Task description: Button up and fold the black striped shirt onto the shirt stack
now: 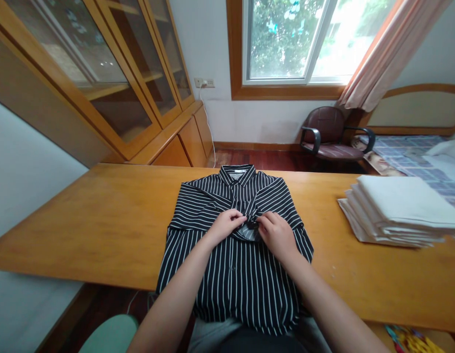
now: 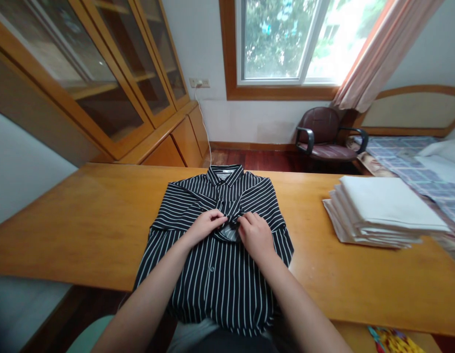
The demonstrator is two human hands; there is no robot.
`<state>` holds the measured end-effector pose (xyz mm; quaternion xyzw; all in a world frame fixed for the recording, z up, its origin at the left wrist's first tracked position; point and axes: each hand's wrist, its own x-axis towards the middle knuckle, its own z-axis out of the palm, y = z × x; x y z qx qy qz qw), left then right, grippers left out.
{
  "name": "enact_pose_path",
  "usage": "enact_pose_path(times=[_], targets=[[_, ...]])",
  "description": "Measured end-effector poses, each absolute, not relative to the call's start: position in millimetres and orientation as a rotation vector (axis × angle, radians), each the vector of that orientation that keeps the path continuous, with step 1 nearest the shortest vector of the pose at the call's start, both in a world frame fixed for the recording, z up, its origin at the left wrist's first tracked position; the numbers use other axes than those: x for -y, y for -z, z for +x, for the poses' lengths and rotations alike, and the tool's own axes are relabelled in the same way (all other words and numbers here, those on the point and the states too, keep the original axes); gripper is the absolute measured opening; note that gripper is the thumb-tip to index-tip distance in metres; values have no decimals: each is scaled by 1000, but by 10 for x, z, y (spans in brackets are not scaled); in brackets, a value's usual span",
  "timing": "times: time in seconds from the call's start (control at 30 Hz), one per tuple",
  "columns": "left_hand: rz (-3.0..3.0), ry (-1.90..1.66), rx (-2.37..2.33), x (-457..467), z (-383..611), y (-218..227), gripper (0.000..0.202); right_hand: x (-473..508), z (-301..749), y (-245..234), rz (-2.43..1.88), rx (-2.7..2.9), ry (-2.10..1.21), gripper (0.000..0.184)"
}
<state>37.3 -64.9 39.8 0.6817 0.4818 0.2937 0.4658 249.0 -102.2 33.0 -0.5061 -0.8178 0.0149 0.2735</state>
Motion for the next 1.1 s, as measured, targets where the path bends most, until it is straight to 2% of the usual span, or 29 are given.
enact_pose_path(times=[0.17, 0.37, 0.7, 0.83, 1.0, 1.1], targets=[[1433, -726, -1151, 624, 579, -238, 34, 1024, 2535, -181, -1281, 2034, -307, 23], [1251, -869, -1116, 612, 617, -83, 31, 1029, 2518, 27, -1120, 2054, -343, 25], [1622, -845, -1116, 688, 623, -100, 16, 1041, 2513, 15, -1113, 1898, -382, 24], [1676, -836, -1089, 729, 639, -105, 15, 1051, 2522, -6, -1144, 1837, -410, 18], [1782, -852, -1096, 771, 668, -103, 25, 1050, 2530, 4, -1191, 1787, -440, 12], [1813, -883, -1136, 756, 672, -46, 14, 1039, 2533, 14, -1209, 1781, -452, 10]])
